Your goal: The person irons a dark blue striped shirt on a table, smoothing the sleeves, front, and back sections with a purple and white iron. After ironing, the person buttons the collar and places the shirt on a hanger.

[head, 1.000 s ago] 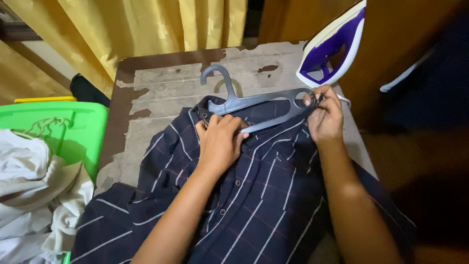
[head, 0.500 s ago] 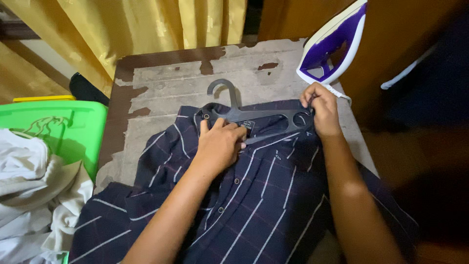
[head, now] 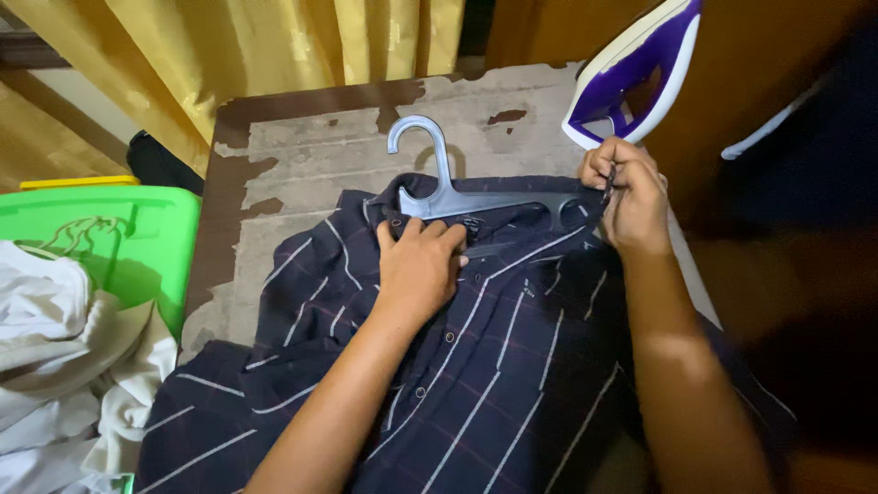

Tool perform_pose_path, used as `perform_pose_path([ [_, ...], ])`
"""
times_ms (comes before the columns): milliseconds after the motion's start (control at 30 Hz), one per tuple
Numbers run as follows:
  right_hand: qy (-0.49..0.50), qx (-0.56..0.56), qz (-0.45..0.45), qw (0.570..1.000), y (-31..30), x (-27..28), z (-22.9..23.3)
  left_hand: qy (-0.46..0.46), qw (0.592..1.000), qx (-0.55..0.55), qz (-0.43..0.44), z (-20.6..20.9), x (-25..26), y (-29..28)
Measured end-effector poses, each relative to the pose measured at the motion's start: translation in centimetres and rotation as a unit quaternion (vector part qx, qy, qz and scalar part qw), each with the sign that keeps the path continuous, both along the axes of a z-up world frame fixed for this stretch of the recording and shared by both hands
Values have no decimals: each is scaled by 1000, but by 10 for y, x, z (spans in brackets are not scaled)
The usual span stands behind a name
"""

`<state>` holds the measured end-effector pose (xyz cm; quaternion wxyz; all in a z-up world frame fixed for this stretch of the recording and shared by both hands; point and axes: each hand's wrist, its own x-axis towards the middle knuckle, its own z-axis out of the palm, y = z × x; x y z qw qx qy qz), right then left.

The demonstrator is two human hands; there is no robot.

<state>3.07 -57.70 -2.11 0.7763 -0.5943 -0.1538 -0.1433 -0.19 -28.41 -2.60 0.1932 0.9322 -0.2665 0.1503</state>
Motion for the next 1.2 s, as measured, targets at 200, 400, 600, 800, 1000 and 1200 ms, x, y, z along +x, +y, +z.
perform_pose_path([
  [200, 12, -121, -74, 990, 5, 11, 1, 25, 1000, 10, -12, -5, 2, 1],
  [400, -5, -230, -153, 961, 25, 41, 7, 71, 995, -13, -62, -7, 9, 7],
  [600, -3, -347, -224, 910, 67, 66, 15, 33, 983, -125, -128, -1, 8, 10],
  [800, -178, -473, -229, 832, 82, 27, 22, 27, 926, -355, -123, 10, 19, 26],
  [1000, -116, -514, -161, 835, 87, 14, 12, -10, 952, -281, -120, 7, 21, 23],
  [1200, -63, -650, -94, 752, 98, 19, 6, -78, 967, -241, -42, 11, 12, 23],
])
